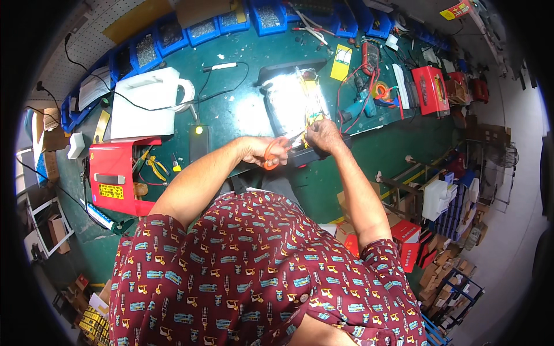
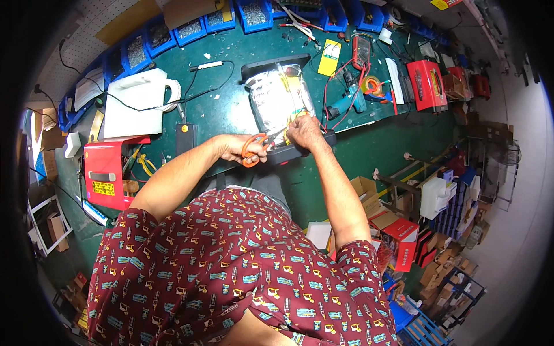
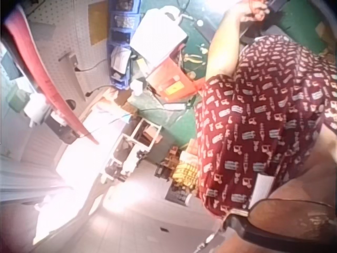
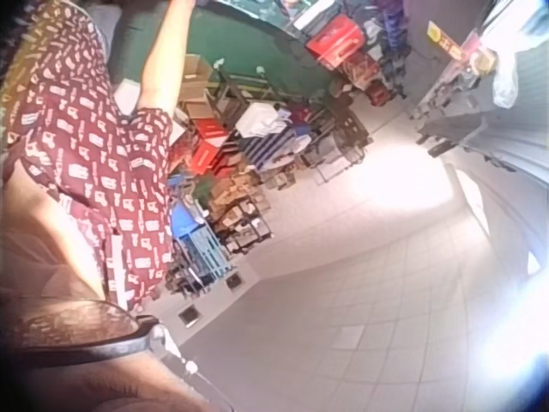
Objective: The person uses a multimeter to test an electronic component on a workbench. They connect the multimeter probes to the component, observe the readings, and then use scissors to trim wires. The person continues to test the component with the multimeter throughout the clip.
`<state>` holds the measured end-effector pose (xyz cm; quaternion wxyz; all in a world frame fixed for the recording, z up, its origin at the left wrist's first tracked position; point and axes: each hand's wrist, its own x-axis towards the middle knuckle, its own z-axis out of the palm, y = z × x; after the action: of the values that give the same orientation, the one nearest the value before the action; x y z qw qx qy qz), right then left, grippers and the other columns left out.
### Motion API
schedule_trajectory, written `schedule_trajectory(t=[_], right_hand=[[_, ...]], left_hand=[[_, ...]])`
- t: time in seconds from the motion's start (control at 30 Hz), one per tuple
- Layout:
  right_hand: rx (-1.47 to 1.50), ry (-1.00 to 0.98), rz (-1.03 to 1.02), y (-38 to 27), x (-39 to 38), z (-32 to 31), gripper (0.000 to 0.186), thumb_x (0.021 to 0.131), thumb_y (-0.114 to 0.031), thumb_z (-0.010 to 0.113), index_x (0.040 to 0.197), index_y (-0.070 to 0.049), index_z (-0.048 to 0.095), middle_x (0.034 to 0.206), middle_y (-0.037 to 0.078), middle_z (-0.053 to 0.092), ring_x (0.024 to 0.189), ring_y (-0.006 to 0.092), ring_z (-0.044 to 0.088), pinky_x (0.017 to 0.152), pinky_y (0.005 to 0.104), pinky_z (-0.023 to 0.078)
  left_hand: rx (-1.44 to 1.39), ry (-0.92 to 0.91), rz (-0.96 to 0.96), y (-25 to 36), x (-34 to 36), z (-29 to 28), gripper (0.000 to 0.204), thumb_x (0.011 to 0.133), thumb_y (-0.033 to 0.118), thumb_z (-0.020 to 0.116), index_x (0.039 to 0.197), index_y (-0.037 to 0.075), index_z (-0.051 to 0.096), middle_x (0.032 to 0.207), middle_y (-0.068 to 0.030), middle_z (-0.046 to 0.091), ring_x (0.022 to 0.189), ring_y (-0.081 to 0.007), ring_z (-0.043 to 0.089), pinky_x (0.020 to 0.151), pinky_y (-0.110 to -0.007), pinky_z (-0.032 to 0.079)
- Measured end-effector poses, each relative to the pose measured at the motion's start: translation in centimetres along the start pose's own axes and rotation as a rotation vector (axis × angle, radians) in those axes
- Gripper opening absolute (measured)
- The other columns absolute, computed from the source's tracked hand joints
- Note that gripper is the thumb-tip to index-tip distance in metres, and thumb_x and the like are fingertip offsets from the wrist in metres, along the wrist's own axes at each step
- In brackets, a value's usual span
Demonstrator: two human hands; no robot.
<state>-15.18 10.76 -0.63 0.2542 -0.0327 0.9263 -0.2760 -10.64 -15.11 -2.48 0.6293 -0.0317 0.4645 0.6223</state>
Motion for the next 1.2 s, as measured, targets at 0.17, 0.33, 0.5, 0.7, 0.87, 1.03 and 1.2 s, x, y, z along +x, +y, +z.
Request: schedule_trajectory(t=[0.17, 0.33, 0.5, 0.7, 0.87, 1.03, 1.2], right_hand=[[0.094, 0.35, -0.086, -2.5, -3.1, 1.1, 0.024, 0.083, -0.021, 0.069, 0.082, 0.002, 0.074, 0.072, 0.018, 0.071, 0.069, 0.0318, 0.071, 0.07, 0.0424, 0.057], [0.994, -0.029, 0.457, -7.2, -12.1, 5.7, 0.05, 0.094, -0.053, 0.072, 0.09, -0.002, 0.072, 0.076, 0.002, 0.065, 0.061, 0.0136, 0.06, 0.059, 0.0278, 0.053], [1.453, -0.178, 0.64, -8.5, -11.9, 9.2, 0.08, 0.09, -0.078, 0.061, 0.121, -0.004, 0.062, 0.1, 0.007, 0.067, 0.085, 0.0148, 0.064, 0.078, 0.0374, 0.057], [1.665, -0.061, 0.586, -9.8, -8.3, 11.8, 0.069, 0.083, -0.076, 0.071, 0.105, -0.011, 0.066, 0.09, 0.005, 0.067, 0.081, 0.0181, 0.065, 0.076, 0.0377, 0.055], [1.526, 0.171, 0.569, -11.0, -9.0, 12.2, 0.062, 0.086, -0.062, 0.076, 0.102, -0.003, 0.065, 0.086, 0.007, 0.066, 0.071, 0.017, 0.063, 0.067, 0.0312, 0.055], [1.416, 0.118, 0.251, -11.1, -10.6, 12.5, 0.06, 0.098, -0.062, 0.063, 0.12, -0.007, 0.063, 0.105, 0.007, 0.068, 0.095, 0.0167, 0.067, 0.082, 0.0345, 0.057], [1.596, -0.307, 0.248, -7.9, -10.0, 10.1, 0.072, 0.106, -0.07, 0.033, 0.136, -0.009, 0.058, 0.116, 0.008, 0.07, 0.102, 0.0202, 0.07, 0.092, 0.0398, 0.057]], left_hand=[[0.076, 0.057, 0.001, -1.0, 0.6, -0.2, 0.019, 0.089, 0.027, 0.073, 0.085, 0.009, 0.069, 0.061, 0.0041, 0.055, 0.049, -0.0067, 0.047, 0.045, -0.025, 0.032], [0.099, 0.106, 0.016, -1.1, 0.8, -0.1, 0.022, 0.091, 0.03, 0.072, 0.089, 0.008, 0.071, 0.063, 0.0021, 0.058, 0.05, -0.0073, 0.049, 0.045, -0.025, 0.032], [0.164, 0.117, -0.041, 1.0, 0.6, -0.1, 0.028, 0.093, 0.034, 0.075, 0.091, 0.006, 0.071, 0.072, -0.0004, 0.064, 0.055, -0.0092, 0.056, 0.046, -0.023, 0.039], [0.163, 0.115, 0.078, 0.4, 0.5, 0.7, 0.013, 0.093, 0.018, 0.074, 0.09, 0.006, 0.067, 0.075, -0.0026, 0.065, 0.06, -0.0111, 0.063, 0.048, -0.026, 0.048], [0.433, 0.2, 0.137, 0.1, 0.1, 1.6, 0.023, 0.091, 0.021, 0.074, 0.107, 0.005, 0.068, 0.076, -0.0017, 0.064, 0.061, -0.0105, 0.059, 0.049, -0.029, 0.048], [0.379, 0.228, 0.378, -1.8, -1.4, 2.1, 0.014, 0.094, 0.014, 0.067, 0.096, 0.001, 0.07, 0.084, -0.0021, 0.069, 0.076, -0.0104, 0.066, 0.065, -0.029, 0.055], [0.248, 0.227, 0.561, -3.5, -2.9, 3.1, 0.017, 0.099, 0.017, 0.06, 0.099, 0.002, 0.067, 0.083, -0.0011, 0.067, 0.075, -0.0104, 0.063, 0.066, -0.028, 0.052]])
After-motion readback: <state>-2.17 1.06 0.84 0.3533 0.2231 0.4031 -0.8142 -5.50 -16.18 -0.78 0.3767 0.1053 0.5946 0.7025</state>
